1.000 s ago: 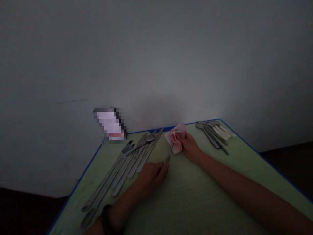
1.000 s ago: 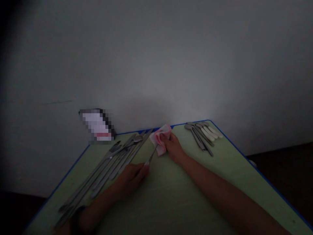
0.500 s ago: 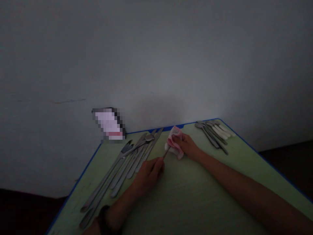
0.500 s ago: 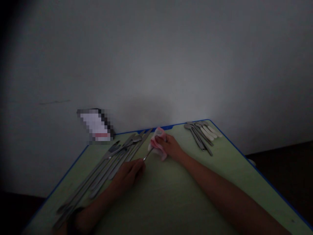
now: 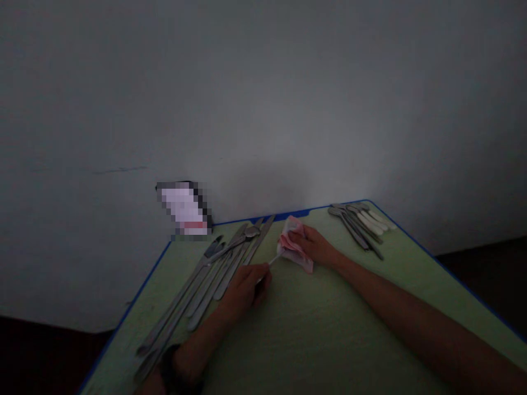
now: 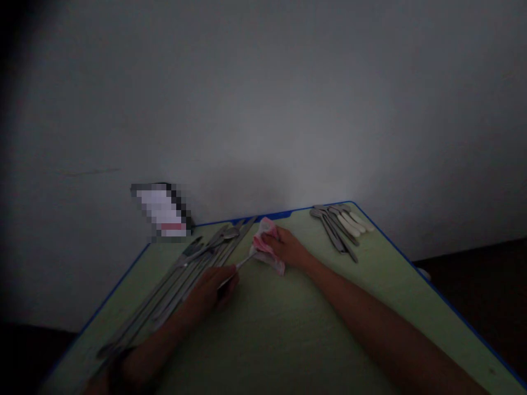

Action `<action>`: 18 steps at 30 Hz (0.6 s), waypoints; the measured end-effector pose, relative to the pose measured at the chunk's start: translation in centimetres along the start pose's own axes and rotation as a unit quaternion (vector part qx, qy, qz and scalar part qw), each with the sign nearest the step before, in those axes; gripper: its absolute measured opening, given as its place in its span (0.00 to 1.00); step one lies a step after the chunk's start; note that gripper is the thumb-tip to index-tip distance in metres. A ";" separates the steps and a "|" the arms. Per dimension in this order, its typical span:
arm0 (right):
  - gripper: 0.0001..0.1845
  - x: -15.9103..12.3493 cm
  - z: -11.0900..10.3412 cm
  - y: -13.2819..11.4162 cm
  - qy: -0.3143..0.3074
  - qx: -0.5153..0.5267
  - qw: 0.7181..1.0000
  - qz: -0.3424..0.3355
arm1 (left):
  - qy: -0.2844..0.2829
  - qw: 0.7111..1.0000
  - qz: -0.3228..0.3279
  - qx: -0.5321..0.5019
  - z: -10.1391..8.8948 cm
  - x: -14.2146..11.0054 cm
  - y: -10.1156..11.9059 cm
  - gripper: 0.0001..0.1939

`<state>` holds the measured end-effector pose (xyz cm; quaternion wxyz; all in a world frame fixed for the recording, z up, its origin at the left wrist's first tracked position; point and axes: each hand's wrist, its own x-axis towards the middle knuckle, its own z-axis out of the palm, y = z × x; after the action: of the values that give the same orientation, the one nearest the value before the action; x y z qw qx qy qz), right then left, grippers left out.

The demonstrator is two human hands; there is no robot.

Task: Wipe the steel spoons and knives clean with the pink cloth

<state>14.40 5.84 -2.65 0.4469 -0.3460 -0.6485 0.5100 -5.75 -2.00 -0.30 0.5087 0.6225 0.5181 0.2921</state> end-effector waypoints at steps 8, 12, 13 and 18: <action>0.18 -0.1 0.0 -0.2 0.015 -0.057 0.998 -0.006 | -0.001 1.000 -0.003 0.007 0.1 0.0 -0.2 0.26; 0.21 0.0 0.4 -0.2 0.065 -0.101 0.993 -0.021 | 0.003 1.000 -0.004 0.025 0.1 0.0 0.2 0.26; 0.21 0.0 0.5 -0.2 0.076 -0.101 0.992 -0.022 | 0.002 0.999 0.001 0.035 0.2 0.0 0.3 0.26; 0.22 -0.1 1.0 -0.7 0.104 -0.016 0.994 -0.025 | -0.014 0.973 0.081 0.216 0.9 -0.6 0.9 0.24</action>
<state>13.51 5.21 -2.08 0.5189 -0.3881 -0.6146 0.4498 -4.77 -2.79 0.38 0.3442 0.7618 0.5091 0.2049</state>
